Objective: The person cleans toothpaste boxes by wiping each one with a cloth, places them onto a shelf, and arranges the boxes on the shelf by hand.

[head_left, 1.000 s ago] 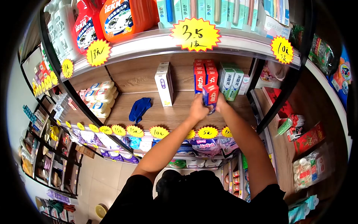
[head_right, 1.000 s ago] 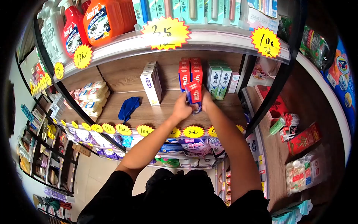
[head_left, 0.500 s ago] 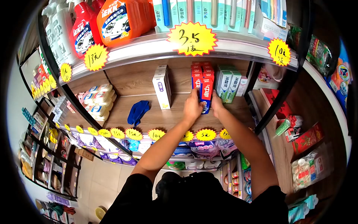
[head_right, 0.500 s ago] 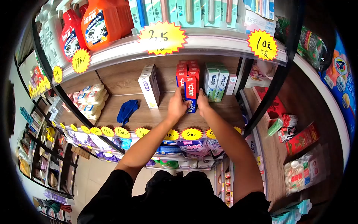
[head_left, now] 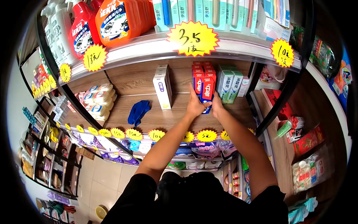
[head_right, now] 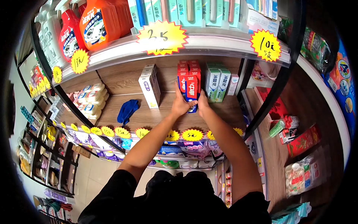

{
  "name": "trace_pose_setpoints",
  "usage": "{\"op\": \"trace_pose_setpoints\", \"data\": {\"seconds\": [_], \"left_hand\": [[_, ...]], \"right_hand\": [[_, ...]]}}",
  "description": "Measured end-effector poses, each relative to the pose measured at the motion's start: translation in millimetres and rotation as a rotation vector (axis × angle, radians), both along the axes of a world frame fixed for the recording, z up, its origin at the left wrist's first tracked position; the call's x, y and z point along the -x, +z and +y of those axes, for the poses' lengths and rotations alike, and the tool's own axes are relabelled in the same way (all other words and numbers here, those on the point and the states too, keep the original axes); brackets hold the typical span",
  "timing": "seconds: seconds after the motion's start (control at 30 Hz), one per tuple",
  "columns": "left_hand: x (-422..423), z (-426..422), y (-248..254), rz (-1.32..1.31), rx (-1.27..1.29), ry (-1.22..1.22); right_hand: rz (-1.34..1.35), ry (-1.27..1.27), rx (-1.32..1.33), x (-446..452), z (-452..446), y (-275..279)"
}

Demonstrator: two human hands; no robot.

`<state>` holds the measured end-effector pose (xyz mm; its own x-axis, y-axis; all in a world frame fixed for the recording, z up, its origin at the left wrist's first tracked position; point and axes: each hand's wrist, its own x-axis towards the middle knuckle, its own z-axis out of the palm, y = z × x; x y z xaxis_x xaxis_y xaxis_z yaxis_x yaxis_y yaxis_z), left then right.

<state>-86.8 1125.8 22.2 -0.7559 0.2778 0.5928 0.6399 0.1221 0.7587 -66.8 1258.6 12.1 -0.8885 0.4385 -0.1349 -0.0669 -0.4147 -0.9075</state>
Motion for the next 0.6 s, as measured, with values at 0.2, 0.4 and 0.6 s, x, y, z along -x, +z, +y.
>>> {"op": "trace_pose_setpoints", "data": {"seconds": [0.2,0.4,0.6], "left_hand": [[9,5,-9,-0.072,-0.026,-0.104],[13,4,-12,-0.063,-0.012,-0.067],[43,2,-21,-0.096,-0.066,-0.292]], "right_hand": [[-0.053,0.022,0.02,-1,-1,3],[-0.075,0.027,0.039,11,7,-10],[-0.022,0.003,-0.029,3,2,2]]}}
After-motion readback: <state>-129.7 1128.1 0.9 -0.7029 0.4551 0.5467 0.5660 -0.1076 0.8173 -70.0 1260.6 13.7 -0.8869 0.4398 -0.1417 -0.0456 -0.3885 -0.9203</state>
